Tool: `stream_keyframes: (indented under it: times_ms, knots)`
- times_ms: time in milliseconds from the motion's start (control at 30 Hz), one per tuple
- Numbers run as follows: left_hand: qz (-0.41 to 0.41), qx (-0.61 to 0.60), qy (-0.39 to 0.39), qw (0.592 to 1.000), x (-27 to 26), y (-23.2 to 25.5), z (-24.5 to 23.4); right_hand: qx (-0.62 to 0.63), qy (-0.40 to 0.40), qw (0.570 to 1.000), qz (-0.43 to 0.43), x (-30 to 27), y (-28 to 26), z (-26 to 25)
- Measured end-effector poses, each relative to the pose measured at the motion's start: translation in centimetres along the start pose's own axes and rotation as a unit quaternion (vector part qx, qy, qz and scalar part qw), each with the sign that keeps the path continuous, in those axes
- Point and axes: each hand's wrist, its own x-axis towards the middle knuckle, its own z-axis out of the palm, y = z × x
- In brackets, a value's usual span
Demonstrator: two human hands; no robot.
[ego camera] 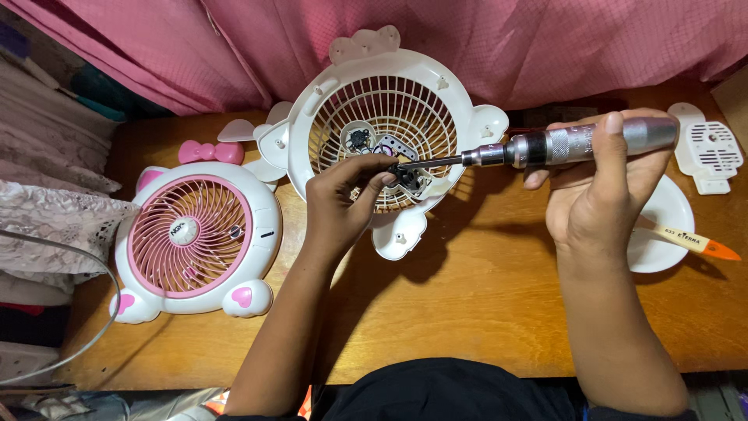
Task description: The person uses a screwdriver to remove screws from the rear grille of a small electric fan. They then detach the motor assembly from the grille and place the removed screws into a small white bowl.
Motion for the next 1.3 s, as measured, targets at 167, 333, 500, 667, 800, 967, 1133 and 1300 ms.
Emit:
stream_keyframes:
  times_ms: [167, 333, 500, 667, 800, 967, 1133, 1300]
  knots:
    - [0.003, 0.002, -0.006, 1.0, -0.1, 0.0, 0.0, 0.012, 0.002, 1.0, 0.002, -0.1, 0.2, -0.1]
    - [-0.019, 0.0, 0.015, 1.0, -0.1, 0.0, 0.0, 0.006, -0.006, 1.0, -0.019, 0.2, 0.3, -0.9]
    - [-0.017, -0.005, 0.027, 0.999, -0.2, 0.1, 0.3, -0.037, 0.028, 0.997, -0.055, 0.7, -0.6, -2.2]
    - [0.002, 0.0, 0.023, 1.0, -0.2, 0.4, 0.4, -0.062, 0.031, 0.991, -0.112, 0.6, -1.7, -3.9]
    - [-0.002, -0.028, 0.022, 0.999, -0.2, 0.5, 0.6, -0.066, 0.031, 0.98, -0.187, -0.1, -2.3, -5.6]
    - [0.006, 0.002, 0.02, 1.0, -0.4, 0.9, 1.0, -0.184, -0.02, 0.95, -0.252, 0.0, -2.7, -8.7]
    - [-0.002, -0.003, 0.011, 1.0, -0.5, 1.2, 1.3, -0.411, -0.01, 0.868, -0.279, 0.4, -2.6, -10.2]
    - [0.0, -0.009, 0.009, 1.0, -0.5, 1.1, 1.4, -0.188, 0.026, 0.98, -0.057, 0.1, -1.7, -9.2]
